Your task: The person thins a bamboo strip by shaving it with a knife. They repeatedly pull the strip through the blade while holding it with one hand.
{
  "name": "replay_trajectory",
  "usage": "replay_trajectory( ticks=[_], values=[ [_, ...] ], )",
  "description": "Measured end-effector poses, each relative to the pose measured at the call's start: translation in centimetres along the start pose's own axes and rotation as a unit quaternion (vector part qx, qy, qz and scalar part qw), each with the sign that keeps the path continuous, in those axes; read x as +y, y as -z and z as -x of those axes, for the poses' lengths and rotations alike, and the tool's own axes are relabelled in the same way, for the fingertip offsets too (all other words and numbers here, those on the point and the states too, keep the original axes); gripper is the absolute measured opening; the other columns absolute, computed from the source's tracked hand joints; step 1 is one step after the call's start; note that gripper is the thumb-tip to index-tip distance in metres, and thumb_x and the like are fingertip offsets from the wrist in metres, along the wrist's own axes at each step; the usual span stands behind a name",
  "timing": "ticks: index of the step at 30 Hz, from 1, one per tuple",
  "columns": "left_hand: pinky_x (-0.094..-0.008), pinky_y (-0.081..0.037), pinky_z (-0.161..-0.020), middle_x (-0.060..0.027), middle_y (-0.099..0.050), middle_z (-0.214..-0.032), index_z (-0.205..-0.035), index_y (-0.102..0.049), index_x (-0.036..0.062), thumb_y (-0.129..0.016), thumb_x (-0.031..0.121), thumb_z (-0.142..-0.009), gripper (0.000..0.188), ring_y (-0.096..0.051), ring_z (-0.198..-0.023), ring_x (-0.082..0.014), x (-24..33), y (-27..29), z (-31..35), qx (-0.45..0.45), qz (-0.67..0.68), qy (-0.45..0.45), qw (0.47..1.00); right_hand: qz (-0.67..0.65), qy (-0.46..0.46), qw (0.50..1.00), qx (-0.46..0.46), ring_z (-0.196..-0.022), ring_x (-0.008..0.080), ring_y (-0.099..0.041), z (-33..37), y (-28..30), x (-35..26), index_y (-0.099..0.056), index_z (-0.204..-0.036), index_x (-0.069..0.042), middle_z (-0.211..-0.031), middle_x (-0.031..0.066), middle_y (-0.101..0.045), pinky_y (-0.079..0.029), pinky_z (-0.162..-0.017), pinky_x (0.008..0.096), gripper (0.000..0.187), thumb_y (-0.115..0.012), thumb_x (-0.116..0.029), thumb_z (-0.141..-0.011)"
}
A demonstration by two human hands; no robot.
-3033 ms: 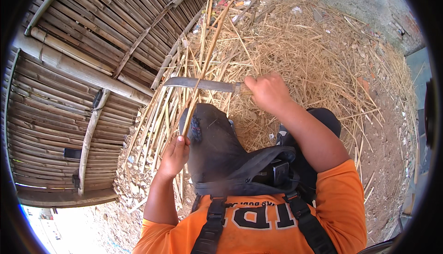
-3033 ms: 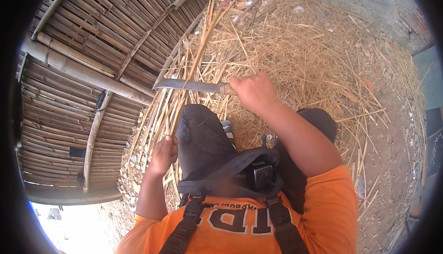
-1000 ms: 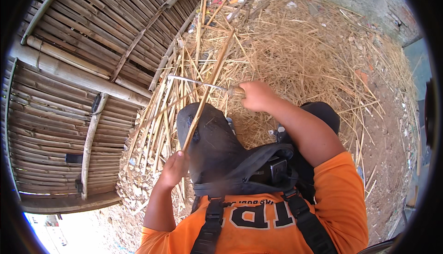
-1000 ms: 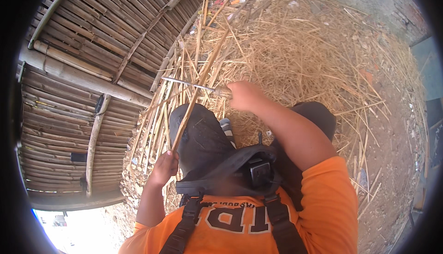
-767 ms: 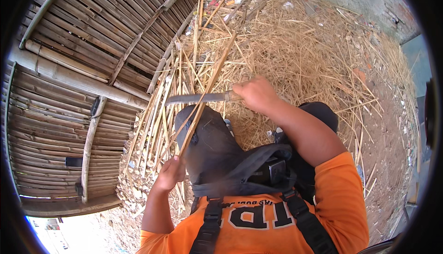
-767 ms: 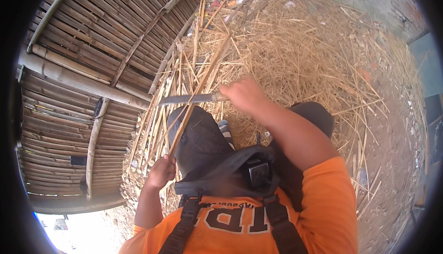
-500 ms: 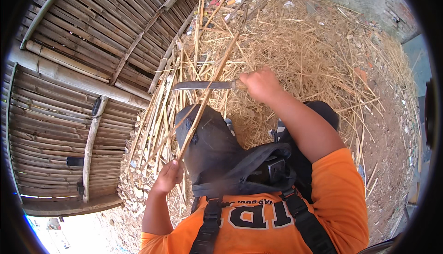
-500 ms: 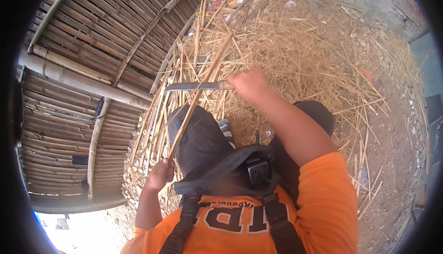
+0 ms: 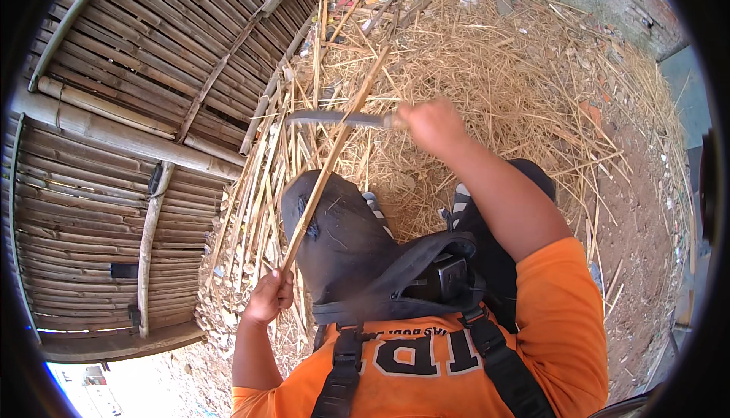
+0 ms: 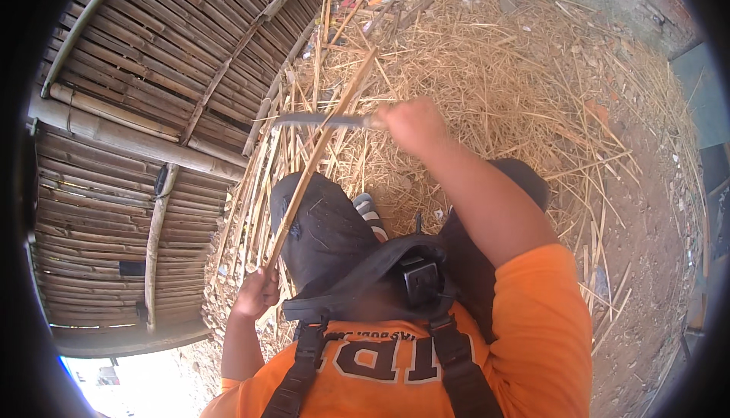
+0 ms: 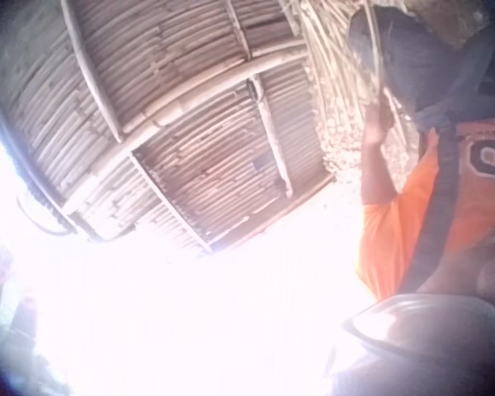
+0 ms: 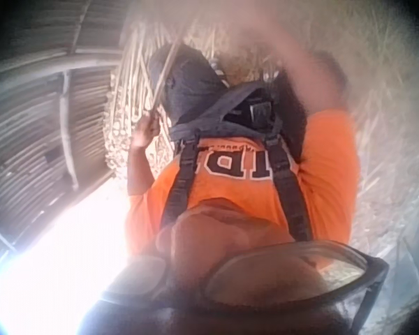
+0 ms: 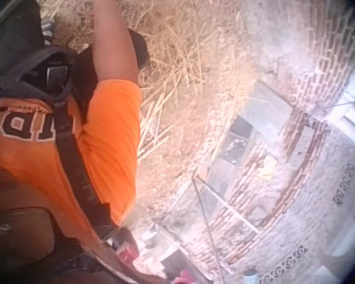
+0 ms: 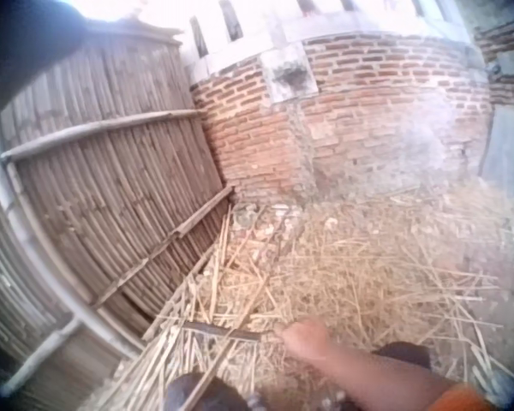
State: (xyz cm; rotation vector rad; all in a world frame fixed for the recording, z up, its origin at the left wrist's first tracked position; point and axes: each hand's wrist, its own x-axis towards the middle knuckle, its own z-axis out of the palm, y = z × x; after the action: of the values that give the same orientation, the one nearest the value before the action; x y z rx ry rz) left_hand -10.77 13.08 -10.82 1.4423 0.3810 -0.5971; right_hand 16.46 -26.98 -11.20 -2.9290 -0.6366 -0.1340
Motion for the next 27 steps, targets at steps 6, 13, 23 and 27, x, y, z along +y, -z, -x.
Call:
replay_trajectory(
  ticks=[6, 13, 23, 27],
  values=[
    [-0.0276, -0.029, -0.053, 0.0015, -0.036, -0.064, -0.099, -0.054, 0.0057, -0.04, 0.051, -0.108, 0.048, -0.033, -0.056, -0.0118, 0.6, 0.0, -0.3, -0.004, -0.068, 0.001, 0.998, -0.128, -0.07, 0.989, -0.022, -0.076, 0.0297, -0.071, 0.8, 0.1, -0.4, -0.065, -0.096, -0.009, -0.077, 0.0109, -0.069, -0.055, -0.069, 0.046, 0.015, -0.071, -0.015, -0.084],
    [-0.0332, -0.048, -0.065, -0.0066, -0.061, -0.08, -0.112, -0.057, -0.0008, -0.04, 0.034, -0.11, 0.039, -0.058, -0.069, -0.0169, 1.1, -1.9, -1.7, 0.095, -0.197, -0.031, 0.975, -0.131, -0.048, 0.989, 0.047, -0.071, 0.032, -0.07, 2.1, 2.2, -1.2, -0.064, -0.096, -0.009, -0.074, 0.011, -0.068, -0.055, -0.064, 0.0459, 0.019, -0.073, -0.017, -0.082],
    [-0.0478, -0.047, -0.067, -0.0236, -0.062, -0.074, -0.092, -0.061, -0.0036, -0.039, 0.041, -0.109, 0.053, -0.061, -0.07, -0.0395, 0.3, -5.2, -4.4, 0.25, -0.438, -0.13, 0.854, -0.009, 0.005, 0.985, 0.17, -0.058, 0.021, -0.065, 1.9, 2.8, 0.3, -0.063, -0.094, -0.01, -0.067, 0.0041, -0.065, -0.049, -0.058, 0.0385, 0.022, -0.075, -0.026, -0.085],
    [-0.0505, -0.047, -0.069, -0.0262, -0.063, -0.077, -0.093, -0.06, -0.0033, -0.039, 0.042, -0.109, 0.052, -0.062, -0.074, -0.0452, 2.6, -5.7, -5.7, 0.212, -0.426, -0.105, 0.873, 0.006, -0.026, 0.984, 0.176, -0.062, 0.024, -0.066, 1.9, 3.7, 0.9, -0.059, -0.096, -0.01, -0.072, 0.0058, -0.068, -0.051, -0.065, 0.0407, 0.028, -0.078, -0.027, -0.085]
  ],
)
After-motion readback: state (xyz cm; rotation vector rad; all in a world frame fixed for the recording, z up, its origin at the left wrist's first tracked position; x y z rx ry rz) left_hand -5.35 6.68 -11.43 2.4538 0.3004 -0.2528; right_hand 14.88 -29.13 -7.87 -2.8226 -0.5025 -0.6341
